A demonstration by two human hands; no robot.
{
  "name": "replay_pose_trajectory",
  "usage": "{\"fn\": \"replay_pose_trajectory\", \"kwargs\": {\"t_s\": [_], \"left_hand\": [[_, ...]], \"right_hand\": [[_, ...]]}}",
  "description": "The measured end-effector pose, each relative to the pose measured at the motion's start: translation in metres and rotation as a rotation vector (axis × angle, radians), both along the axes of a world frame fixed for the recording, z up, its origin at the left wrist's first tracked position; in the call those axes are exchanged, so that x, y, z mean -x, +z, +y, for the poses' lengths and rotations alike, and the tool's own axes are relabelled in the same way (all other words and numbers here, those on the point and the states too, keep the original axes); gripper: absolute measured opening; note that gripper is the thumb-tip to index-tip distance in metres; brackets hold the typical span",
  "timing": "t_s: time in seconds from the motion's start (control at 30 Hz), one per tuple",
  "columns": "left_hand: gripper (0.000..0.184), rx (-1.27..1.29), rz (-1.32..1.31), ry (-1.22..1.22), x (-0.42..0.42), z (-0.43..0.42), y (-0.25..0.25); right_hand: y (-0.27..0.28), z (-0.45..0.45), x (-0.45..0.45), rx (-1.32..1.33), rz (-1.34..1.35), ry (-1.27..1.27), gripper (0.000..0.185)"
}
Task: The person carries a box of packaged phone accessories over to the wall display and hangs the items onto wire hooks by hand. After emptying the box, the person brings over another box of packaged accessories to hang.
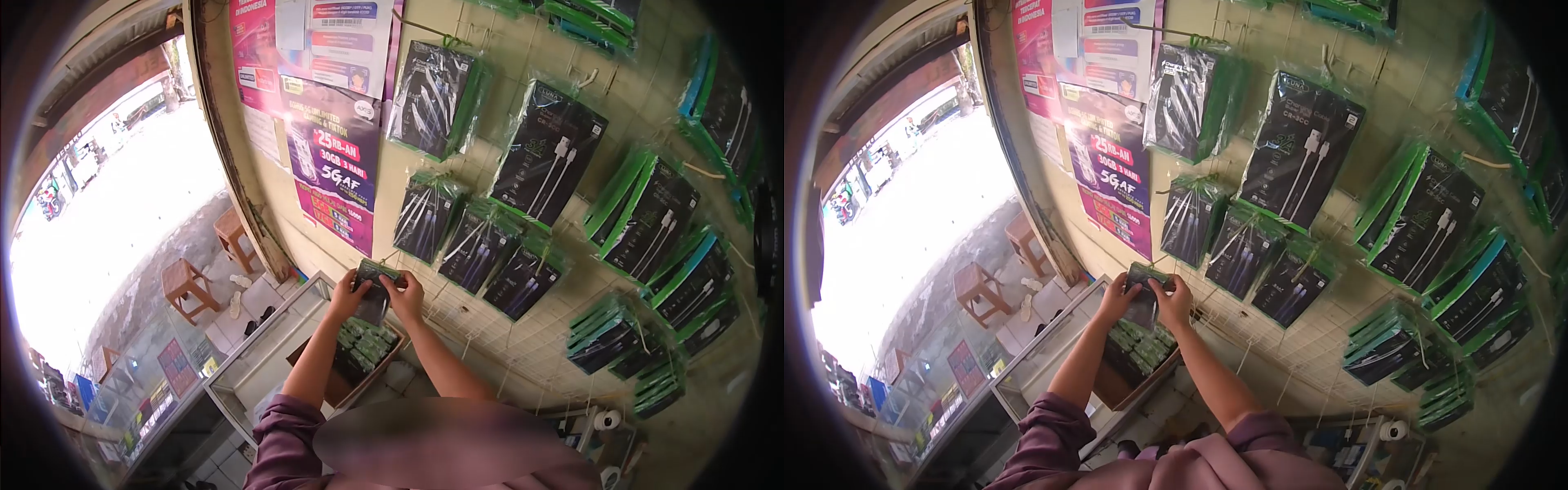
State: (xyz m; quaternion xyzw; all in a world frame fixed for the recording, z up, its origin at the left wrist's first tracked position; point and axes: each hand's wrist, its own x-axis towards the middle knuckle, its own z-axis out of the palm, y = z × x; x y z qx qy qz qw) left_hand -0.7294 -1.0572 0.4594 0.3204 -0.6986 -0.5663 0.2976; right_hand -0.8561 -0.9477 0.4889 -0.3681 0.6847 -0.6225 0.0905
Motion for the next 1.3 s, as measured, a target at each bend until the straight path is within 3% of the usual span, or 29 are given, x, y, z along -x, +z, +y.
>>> {"fn": "replay_pose_trajectory", "kwargs": {"t_s": [0.13,0.23,0.33,0.37,0.47,0.6,0.63,0.7,0.8,0.9,0.97,1.0,1.07,1.3], "left_hand": [[0.059,0.103,-0.097,0.102,0.031,0.000,-0.001],[0.067,0.040,0.114,0.054,0.059,-0.002,-0.009],[0.059,0.066,0.171,-0.056,0.086,-0.011,-0.030],[0.054,0.118,0.149,-0.088,0.093,-0.015,-0.038],[0.048,0.150,0.099,-0.135,0.098,-0.012,-0.040],[0.043,0.059,-0.069,-0.070,0.068,0.001,-0.041],[0.033,0.088,-0.058,-0.013,0.056,0.007,-0.046],[0.027,0.095,-0.112,0.012,0.026,0.020,-0.060],[0.017,0.139,-0.167,0.096,-0.020,0.049,-0.100],[0.023,0.153,-0.377,0.011,-0.067,0.072,-0.171],[0.041,0.419,-0.573,-0.080,-0.087,0.086,-0.204],[0.041,0.409,-0.572,-0.076,-0.090,0.093,-0.207],[0.062,0.417,-0.761,-0.184,-0.094,0.102,-0.214],[0.074,0.512,-0.879,-0.247,-0.089,0.106,-0.223]], "right_hand": [[-0.022,-0.021,0.022,0.025,0.066,-0.188,0.037],[-0.044,-0.036,0.046,-0.081,0.115,-0.330,0.037],[-0.076,-0.052,0.071,-0.244,0.042,-0.394,0.037],[-0.094,-0.061,0.080,-0.220,0.179,-0.508,0.038],[-0.115,-0.059,0.090,-0.220,0.233,-0.573,0.046],[-0.054,-0.029,0.053,-0.595,-0.193,-0.213,0.069],[-0.066,-0.022,0.035,-0.241,0.080,-0.377,0.054],[-0.090,0.001,0.001,0.105,0.343,-0.513,0.041],[-0.137,0.047,-0.047,-0.125,0.375,-0.135,0.044],[-0.199,0.082,-0.085,-0.390,0.348,0.016,0.042],[-0.222,0.094,-0.097,-0.701,0.387,0.145,0.034],[-0.232,0.097,-0.099,-0.708,0.390,0.152,0.034],[-0.251,0.100,-0.101,-0.764,0.536,0.167,0.036],[-0.252,0.082,-0.121,-1.043,0.657,0.194,0.037]]}}
